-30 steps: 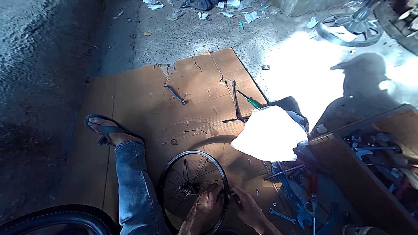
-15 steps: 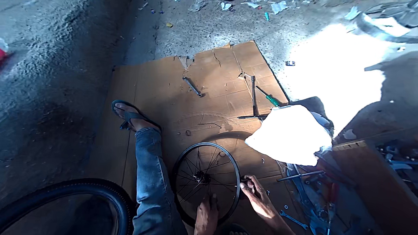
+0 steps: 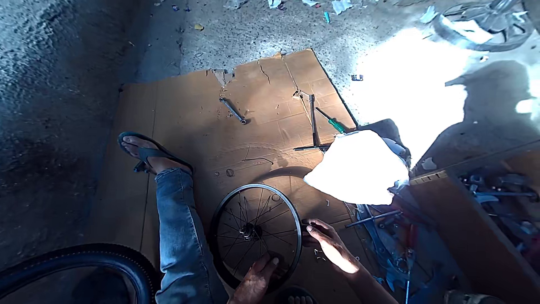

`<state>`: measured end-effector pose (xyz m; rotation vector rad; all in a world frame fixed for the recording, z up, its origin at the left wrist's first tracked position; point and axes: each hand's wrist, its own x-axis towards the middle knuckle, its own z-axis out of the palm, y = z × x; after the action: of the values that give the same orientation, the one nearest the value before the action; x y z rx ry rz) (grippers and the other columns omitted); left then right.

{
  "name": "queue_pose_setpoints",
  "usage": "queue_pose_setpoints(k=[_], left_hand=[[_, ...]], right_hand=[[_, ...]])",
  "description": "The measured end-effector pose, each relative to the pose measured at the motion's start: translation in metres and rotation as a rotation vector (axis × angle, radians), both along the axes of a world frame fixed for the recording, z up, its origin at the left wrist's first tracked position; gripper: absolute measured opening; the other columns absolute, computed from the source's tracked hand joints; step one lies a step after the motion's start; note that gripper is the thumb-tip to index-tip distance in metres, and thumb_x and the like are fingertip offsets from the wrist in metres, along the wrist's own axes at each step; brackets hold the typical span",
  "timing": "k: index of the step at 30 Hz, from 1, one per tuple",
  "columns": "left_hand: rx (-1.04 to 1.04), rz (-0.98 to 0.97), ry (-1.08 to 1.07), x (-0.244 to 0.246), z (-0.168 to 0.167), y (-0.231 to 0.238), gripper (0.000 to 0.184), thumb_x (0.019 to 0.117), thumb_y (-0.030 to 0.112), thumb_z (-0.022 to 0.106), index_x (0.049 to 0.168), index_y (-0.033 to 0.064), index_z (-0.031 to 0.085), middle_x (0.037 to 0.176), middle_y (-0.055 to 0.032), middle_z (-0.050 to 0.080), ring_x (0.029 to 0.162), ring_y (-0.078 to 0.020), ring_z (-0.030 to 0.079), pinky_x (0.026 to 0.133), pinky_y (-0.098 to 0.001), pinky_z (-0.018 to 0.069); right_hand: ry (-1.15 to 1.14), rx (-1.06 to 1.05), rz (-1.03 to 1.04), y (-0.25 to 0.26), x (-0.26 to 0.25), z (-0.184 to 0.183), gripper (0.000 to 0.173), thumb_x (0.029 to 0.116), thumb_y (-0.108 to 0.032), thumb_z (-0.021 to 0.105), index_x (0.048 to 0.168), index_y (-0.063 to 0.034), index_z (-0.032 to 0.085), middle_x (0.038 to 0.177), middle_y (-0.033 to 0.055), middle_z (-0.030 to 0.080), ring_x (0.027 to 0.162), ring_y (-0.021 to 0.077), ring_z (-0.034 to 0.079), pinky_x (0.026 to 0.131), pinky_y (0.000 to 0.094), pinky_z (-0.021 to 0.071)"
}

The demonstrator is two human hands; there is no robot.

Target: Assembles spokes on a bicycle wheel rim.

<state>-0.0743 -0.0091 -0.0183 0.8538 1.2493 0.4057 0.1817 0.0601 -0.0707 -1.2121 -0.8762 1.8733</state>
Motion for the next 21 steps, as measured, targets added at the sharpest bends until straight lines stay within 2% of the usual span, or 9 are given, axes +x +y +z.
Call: queue_pose_setpoints(k=[2, 4, 8, 11, 13, 15, 17, 19, 21], left_hand=[[0.021, -0.053, 0.059, 0.000, -0.001, 0.001, 0.038, 0.1100, 0.030, 0.043, 0.129, 0.0036, 0.062, 0.115, -0.0072, 0.073, 0.107, -0.0169, 0.071, 0.098, -0.0391, 0.0582], [0.041, -0.059, 0.153, 0.004, -0.006, 0.002, 0.033, 0.1079, 0.032, 0.052, 0.119, 0.0053, 0.068, 0.106, -0.0050, 0.075, 0.098, -0.0142, 0.072, 0.093, -0.0371, 0.0594], [0.103, 0.191, 0.545, 0.038, -0.006, -0.005, 0.037, 0.0949, 0.045, 0.071, 0.105, 0.0102, 0.076, 0.093, -0.0041, 0.074, 0.079, -0.0170, 0.070, 0.077, -0.0421, 0.0596], [0.123, 0.464, 0.715, 0.067, -0.005, -0.015, 0.049, 0.0857, 0.048, 0.080, 0.104, 0.0041, 0.072, 0.102, -0.0160, 0.067, 0.090, -0.0300, 0.065, 0.083, -0.0514, 0.0547], [0.086, 0.566, 0.659, 0.072, -0.008, -0.018, 0.050, 0.0853, 0.046, 0.082, 0.109, 0.0030, 0.070, 0.110, -0.0214, 0.063, 0.093, -0.0328, 0.062, 0.083, -0.0510, 0.0530], [0.077, 0.495, 0.498, 0.068, -0.010, -0.017, 0.041, 0.0938, 0.041, 0.074, 0.112, 0.0042, 0.072, 0.102, -0.0160, 0.069, 0.088, -0.0257, 0.068, 0.082, -0.0469, 0.0571], [0.095, 0.304, 0.244, 0.055, -0.017, -0.014, 0.032, 0.1034, 0.033, 0.060, 0.114, 0.0052, 0.073, 0.100, -0.0068, 0.074, 0.092, -0.0159, 0.071, 0.088, -0.0386, 0.0591], [0.100, 0.203, 0.085, 0.047, -0.024, -0.010, 0.030, 0.1057, 0.029, 0.056, 0.114, 0.0057, 0.073, 0.102, -0.0035, 0.076, 0.095, -0.0125, 0.072, 0.090, -0.0341, 0.0597], [0.091, 0.272, 0.003, 0.049, -0.031, -0.010, 0.027, 0.1049, 0.026, 0.057, 0.110, 0.0042, 0.073, 0.097, -0.0042, 0.075, 0.089, -0.0130, 0.072, 0.085, -0.0327, 0.0601]], right_hand=[[0.018, -0.052, -0.021, -0.008, -0.002, -0.004, 0.033, 0.1056, -0.015, 0.048, 0.131, 0.0020, 0.060, 0.123, 0.0205, 0.069, 0.100, 0.0345, 0.073, 0.084, 0.0490, 0.0641], [0.021, -0.061, -0.047, -0.015, -0.004, -0.005, 0.033, 0.1052, -0.015, 0.048, 0.130, 0.0021, 0.060, 0.123, 0.0205, 0.069, 0.100, 0.0345, 0.073, 0.085, 0.0488, 0.0639], [0.028, -0.046, -0.085, -0.019, -0.007, -0.005, 0.032, 0.1046, -0.012, 0.047, 0.129, 0.0019, 0.062, 0.123, 0.0205, 0.069, 0.101, 0.0345, 0.073, 0.085, 0.0491, 0.0638], [0.020, -0.023, -0.064, -0.011, -0.006, 0.005, 0.034, 0.1060, -0.013, 0.045, 0.132, 0.0006, 0.061, 0.124, 0.0209, 0.068, 0.100, 0.0350, 0.072, 0.084, 0.0498, 0.0632], [-0.013, -0.028, -0.081, -0.003, -0.009, 0.021, 0.034, 0.1059, -0.014, 0.045, 0.133, 0.0001, 0.061, 0.122, 0.0202, 0.069, 0.099, 0.0340, 0.073, 0.083, 0.0482, 0.0632], [-0.033, -0.029, -0.089, 0.004, -0.011, 0.032, 0.035, 0.1056, -0.015, 0.047, 0.134, -0.0011, 0.062, 0.124, 0.0188, 0.069, 0.099, 0.0323, 0.072, 0.083, 0.0463, 0.0628], [-0.044, -0.001, -0.066, 0.006, -0.010, 0.035, 0.036, 0.1050, -0.017, 0.048, 0.135, -0.0025, 0.062, 0.126, 0.0168, 0.068, 0.102, 0.0306, 0.071, 0.085, 0.0448, 0.0620], [-0.066, 0.102, 0.010, 0.006, -0.003, 0.028, 0.037, 0.1051, -0.019, 0.050, 0.136, -0.0022, 0.061, 0.130, 0.0163, 0.067, 0.108, 0.0299, 0.070, 0.089, 0.0446, 0.0616], [-0.300, 0.293, 0.154, 0.005, 0.012, 0.014, 0.034, 0.1050, -0.022, 0.054, 0.132, -0.0039, 0.064, 0.128, 0.0100, 0.068, 0.112, 0.0200, 0.068, 0.096, 0.0369, 0.0583]])
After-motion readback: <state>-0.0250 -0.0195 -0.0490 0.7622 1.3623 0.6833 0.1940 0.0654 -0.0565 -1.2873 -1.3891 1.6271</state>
